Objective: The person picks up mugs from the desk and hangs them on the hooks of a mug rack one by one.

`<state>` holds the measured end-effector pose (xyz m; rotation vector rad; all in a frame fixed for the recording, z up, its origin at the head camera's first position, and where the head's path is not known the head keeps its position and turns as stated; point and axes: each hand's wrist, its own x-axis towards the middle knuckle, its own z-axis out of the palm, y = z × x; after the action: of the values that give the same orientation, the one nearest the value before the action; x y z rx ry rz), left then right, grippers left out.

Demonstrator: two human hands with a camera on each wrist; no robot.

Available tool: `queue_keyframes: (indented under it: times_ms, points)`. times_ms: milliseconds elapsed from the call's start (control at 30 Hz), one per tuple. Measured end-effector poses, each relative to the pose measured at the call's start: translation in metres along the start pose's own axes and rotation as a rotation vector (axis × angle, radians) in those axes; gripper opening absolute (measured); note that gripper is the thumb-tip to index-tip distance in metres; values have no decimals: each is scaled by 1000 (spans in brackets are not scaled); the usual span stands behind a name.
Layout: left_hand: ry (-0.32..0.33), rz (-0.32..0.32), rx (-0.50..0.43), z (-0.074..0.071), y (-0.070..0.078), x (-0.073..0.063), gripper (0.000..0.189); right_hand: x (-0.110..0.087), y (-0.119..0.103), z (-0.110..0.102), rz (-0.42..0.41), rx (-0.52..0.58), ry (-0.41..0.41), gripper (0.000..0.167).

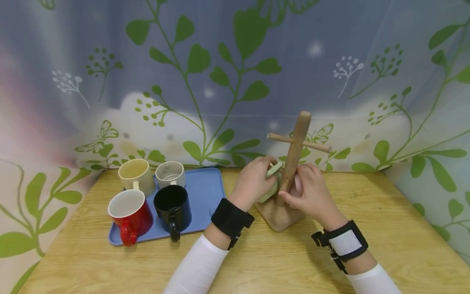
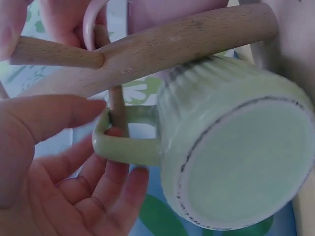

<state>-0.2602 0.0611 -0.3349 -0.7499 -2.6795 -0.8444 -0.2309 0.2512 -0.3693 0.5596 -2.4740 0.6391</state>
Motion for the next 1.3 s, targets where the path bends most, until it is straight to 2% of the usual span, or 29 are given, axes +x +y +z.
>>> queue_keyframes:
  times_ms: [267,467,667,867,1000,1133,1300]
  points:
    - [-46,-106,4,-4,-11,-4,40,2,-2,2,-31,6,-9,76]
    - [-107,-134,42,-9,-16,-7,36,5,-6,-5,-1,24,-84,86]
    - [-94,-100,39,-12,-19,-9,30,5,-12,-8,13,20,-134,89]
    - [-109,-107,23,-14,-21,-13,31,4,-13,-5,12,3,-133,78]
    - [-125,-56,46,-12,-24,-17,34,2,-13,-3,22,-1,-123,72]
    - [-150,23,87,-9,-29,-26,47,-1,-11,-6,40,-3,-113,74]
    - [-222,42,177,1,-37,-39,71,0,-8,-9,26,-28,-104,74]
